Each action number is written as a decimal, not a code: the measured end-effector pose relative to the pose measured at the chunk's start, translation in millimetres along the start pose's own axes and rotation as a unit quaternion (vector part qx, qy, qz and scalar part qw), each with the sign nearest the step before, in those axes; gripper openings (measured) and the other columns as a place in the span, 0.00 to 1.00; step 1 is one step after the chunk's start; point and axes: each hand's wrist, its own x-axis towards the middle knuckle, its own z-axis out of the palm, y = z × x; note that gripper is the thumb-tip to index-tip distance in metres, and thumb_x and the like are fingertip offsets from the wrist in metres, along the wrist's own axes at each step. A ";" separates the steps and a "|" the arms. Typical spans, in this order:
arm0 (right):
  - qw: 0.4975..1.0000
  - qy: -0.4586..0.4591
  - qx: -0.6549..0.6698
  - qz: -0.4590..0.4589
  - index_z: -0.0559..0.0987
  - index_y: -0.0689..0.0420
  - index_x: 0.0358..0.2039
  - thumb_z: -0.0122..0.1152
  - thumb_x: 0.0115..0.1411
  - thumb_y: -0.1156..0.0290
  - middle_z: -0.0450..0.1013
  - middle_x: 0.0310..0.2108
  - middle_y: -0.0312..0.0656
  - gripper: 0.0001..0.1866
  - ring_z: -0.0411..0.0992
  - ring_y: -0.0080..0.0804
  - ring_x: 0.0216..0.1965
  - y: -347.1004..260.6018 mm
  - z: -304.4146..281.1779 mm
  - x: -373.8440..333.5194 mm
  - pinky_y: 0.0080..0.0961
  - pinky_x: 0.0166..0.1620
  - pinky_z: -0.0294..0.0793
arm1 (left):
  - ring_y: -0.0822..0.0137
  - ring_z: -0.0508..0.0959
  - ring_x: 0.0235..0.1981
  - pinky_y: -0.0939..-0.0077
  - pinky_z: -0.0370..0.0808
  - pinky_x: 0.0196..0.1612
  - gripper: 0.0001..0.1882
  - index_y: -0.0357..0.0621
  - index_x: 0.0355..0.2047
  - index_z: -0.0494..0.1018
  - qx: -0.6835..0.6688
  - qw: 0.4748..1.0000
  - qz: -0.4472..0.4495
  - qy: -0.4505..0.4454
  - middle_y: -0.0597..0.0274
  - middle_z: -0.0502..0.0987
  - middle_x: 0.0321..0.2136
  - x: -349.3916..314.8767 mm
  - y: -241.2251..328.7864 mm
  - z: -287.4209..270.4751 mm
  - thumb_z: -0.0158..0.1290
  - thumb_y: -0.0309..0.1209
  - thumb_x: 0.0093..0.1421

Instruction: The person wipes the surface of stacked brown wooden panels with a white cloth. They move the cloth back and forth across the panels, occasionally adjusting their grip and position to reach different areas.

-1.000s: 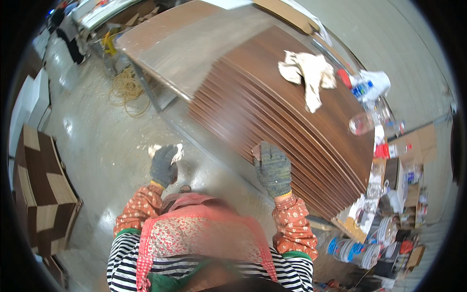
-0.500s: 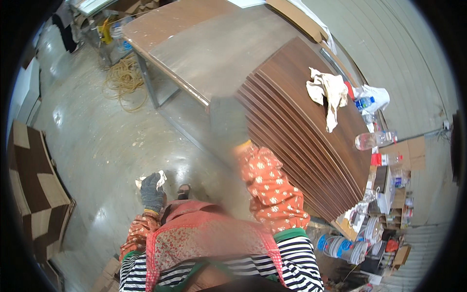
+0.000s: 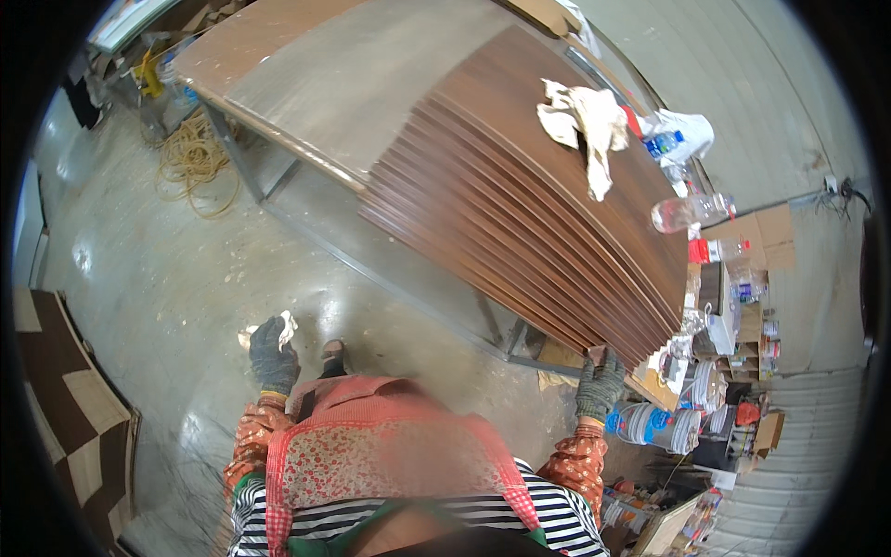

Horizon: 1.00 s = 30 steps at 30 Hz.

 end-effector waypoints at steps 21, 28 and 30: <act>0.973 0.162 0.095 -0.136 0.78 0.53 0.40 0.56 0.62 0.65 0.74 0.36 0.42 0.09 0.74 0.44 0.38 52.4 18.2 24.4 0.43 0.36 0.75 | 0.49 0.76 0.51 0.59 0.72 0.57 0.28 0.47 0.54 0.77 -0.053 0.990 0.097 -0.092 0.50 0.78 0.48 -36.0 119.6 31.7 0.55 0.20 0.49; 0.983 0.099 0.026 0.156 0.77 0.56 0.55 0.64 0.60 0.53 0.78 0.43 0.52 0.27 0.75 0.50 0.47 109.1 12.2 -4.3 0.45 0.51 0.74 | 0.50 0.76 0.52 0.58 0.72 0.57 0.26 0.46 0.52 0.78 -0.059 0.992 0.075 -0.078 0.52 0.78 0.50 -50.1 108.9 38.8 0.59 0.21 0.50; 0.979 0.187 -0.017 -0.084 0.78 0.52 0.55 0.62 0.61 0.58 0.77 0.45 0.48 0.23 0.75 0.46 0.46 73.5 13.6 2.6 0.44 0.49 0.75 | 0.50 0.76 0.52 0.58 0.72 0.57 0.26 0.46 0.52 0.77 -0.045 0.990 0.111 -0.077 0.53 0.78 0.50 -43.5 117.9 39.9 0.59 0.20 0.50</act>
